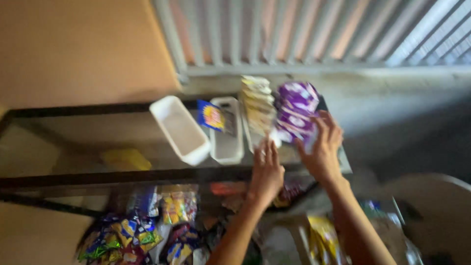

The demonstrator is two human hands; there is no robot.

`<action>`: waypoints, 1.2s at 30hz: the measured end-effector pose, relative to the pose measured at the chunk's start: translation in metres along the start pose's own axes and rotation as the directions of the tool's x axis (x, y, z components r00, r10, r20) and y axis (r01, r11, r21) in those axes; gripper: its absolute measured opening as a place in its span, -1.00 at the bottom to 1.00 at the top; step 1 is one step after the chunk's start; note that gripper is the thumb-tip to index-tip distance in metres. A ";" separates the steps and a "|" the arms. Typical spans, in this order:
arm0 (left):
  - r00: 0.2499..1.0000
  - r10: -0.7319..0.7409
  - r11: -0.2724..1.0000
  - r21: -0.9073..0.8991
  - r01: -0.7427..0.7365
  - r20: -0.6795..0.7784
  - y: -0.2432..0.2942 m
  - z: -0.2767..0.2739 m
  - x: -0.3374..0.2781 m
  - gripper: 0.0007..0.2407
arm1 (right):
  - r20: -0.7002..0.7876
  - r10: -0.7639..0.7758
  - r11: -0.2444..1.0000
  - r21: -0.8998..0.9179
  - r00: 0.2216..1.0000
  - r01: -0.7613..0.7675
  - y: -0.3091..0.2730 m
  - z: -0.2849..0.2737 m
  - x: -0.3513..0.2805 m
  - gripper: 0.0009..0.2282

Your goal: Organizing and rearranging various snack packages on shelves and in containers.

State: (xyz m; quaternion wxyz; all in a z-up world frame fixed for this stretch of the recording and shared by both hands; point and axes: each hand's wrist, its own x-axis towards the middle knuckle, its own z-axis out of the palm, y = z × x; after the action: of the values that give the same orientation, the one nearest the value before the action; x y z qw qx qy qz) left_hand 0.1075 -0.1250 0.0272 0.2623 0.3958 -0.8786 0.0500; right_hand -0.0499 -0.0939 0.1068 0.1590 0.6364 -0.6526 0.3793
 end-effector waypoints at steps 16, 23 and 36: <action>0.945 0.170 0.603 -0.788 0.124 0.279 0.288 0.207 -0.186 -0.57 | 0.515 0.690 0.717 -0.386 0.509 -0.581 0.330 -0.131 -0.438 -0.36; 0.727 -0.053 0.332 -0.674 0.659 0.685 0.373 0.378 -0.282 -0.50 | 0.667 0.481 0.825 -0.127 0.568 -0.550 0.321 -0.142 -0.493 -0.31; 0.844 -0.247 0.427 -0.728 0.536 0.476 0.390 0.301 -0.201 -0.82 | 0.442 0.703 0.436 0.349 0.557 -0.829 0.329 -0.154 -0.476 -0.39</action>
State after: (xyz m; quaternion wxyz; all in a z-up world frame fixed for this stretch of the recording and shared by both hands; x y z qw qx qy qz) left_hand -0.1902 0.1860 -0.2842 0.2881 0.4175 -0.7004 -0.5022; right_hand -0.3384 0.3198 -0.2164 -0.2878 0.3235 -0.7539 0.4942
